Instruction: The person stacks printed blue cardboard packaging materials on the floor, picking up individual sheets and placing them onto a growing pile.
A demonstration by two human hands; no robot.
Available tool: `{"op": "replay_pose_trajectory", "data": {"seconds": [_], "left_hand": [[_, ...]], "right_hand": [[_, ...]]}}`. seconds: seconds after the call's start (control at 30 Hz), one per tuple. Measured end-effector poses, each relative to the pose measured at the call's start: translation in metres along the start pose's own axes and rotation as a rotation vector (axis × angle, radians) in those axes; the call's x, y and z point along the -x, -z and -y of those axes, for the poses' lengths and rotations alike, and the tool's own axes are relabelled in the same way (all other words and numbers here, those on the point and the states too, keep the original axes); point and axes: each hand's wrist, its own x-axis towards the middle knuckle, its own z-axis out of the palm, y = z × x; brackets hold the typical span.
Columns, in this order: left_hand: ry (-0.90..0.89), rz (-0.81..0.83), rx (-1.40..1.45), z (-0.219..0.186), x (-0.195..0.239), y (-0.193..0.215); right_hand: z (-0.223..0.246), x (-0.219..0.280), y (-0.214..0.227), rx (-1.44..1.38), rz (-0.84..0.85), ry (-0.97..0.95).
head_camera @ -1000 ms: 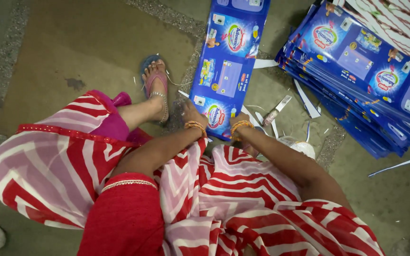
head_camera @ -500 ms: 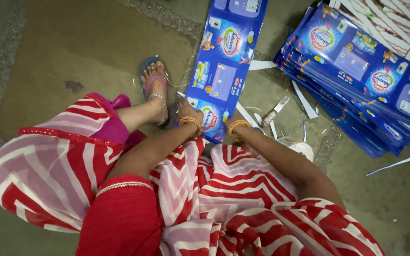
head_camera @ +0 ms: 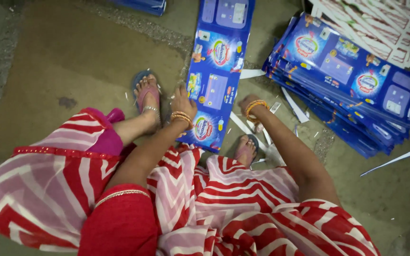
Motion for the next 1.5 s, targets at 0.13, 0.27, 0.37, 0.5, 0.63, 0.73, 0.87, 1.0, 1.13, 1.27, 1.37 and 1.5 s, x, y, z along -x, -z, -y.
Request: {"op": "replay_pose_trajectory", "data": {"seconds": [0.13,0.27,0.37,0.5,0.63,0.73,0.87,1.0,1.13,1.27,1.37,1.5], "left_hand": [[-0.006,0.007,0.251,0.026,-0.078,-0.053],[-0.160,0.001,0.272,0.024,-0.121,-0.071],[0.063,0.180,0.444,0.020,-0.151,-0.099],[-0.069,0.061,0.497,0.016,-0.160,-0.119],[-0.030,0.094,0.501,0.000,-0.159,-0.120],[-0.183,0.026,0.494,0.011,-0.175,-0.167],[-0.092,-0.047,0.452,0.018,-0.164,-0.156],[-0.097,-0.060,0.441,-0.001,-0.188,-0.145],[0.046,-0.057,0.400,0.006,-0.188,-0.109],[0.139,0.043,0.403,-0.009,-0.182,-0.074],[0.177,0.094,0.446,0.008,-0.191,-0.086],[0.089,0.048,0.526,0.031,-0.206,-0.106]], "right_hand": [[0.031,0.036,0.062,-0.655,-0.370,-0.210],[0.010,-0.080,-0.004,-0.813,-0.597,-0.160],[0.027,-0.109,-0.010,-1.072,-0.749,-0.085],[0.039,-0.113,-0.019,-1.021,-0.802,-0.167],[0.029,-0.140,-0.035,-1.038,-0.997,-0.087],[0.023,-0.140,-0.024,-0.957,-1.066,-0.140],[0.106,-0.007,0.040,-0.874,-0.894,-0.207],[0.068,-0.068,0.039,-0.802,-0.792,-0.305],[0.075,-0.128,0.029,-0.716,-0.758,-0.348],[0.089,-0.102,0.053,-0.814,-0.765,-0.410],[0.072,-0.108,0.051,-0.873,-0.563,-0.342],[0.051,-0.129,0.039,-0.823,-0.677,-0.213]]}}
